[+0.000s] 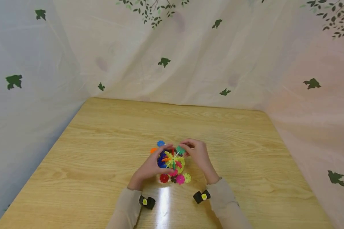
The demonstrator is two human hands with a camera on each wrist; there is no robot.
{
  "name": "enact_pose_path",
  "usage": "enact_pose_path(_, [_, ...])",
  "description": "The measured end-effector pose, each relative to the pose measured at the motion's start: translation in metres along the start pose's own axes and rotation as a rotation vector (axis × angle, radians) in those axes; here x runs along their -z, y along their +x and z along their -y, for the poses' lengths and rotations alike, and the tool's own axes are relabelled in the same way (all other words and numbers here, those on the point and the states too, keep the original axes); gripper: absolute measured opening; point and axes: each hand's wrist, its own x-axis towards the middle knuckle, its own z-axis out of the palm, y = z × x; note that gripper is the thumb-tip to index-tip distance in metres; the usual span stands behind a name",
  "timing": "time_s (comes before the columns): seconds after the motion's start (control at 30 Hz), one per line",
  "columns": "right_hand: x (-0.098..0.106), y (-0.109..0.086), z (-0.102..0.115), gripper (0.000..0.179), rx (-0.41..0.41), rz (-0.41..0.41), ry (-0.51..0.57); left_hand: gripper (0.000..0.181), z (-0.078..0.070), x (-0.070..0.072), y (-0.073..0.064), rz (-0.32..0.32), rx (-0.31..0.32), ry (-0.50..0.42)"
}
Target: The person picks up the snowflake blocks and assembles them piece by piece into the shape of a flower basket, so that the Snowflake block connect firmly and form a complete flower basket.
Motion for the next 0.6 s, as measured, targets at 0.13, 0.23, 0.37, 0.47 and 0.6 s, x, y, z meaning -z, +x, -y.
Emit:
enact_pose_path(0.13, [0.003,0.0,-0.002,0.014,0.031,0.052,0.004,0.084,0.0,0.001,0.0,0.04,0.027,-0.001])
enact_pose_path(0.23, [0.005,0.002,-0.004,0.014,0.059,0.098,-0.007,0.084,0.0,0.001,0.0,0.078,0.036,0.021])
enact_pose_path(0.37, [0.007,0.005,-0.004,0.014,0.093,0.151,-0.034,0.085,0.0,0.002,-0.001,0.127,0.029,0.016])
enact_pose_path(0.47, [0.008,0.007,-0.002,0.015,0.128,0.183,-0.059,0.087,0.0,0.002,-0.002,0.144,0.029,0.012])
enact_pose_path(0.6, [0.004,0.01,0.0,0.016,0.163,0.223,-0.076,0.089,0.0,0.002,-0.002,0.154,0.038,0.043])
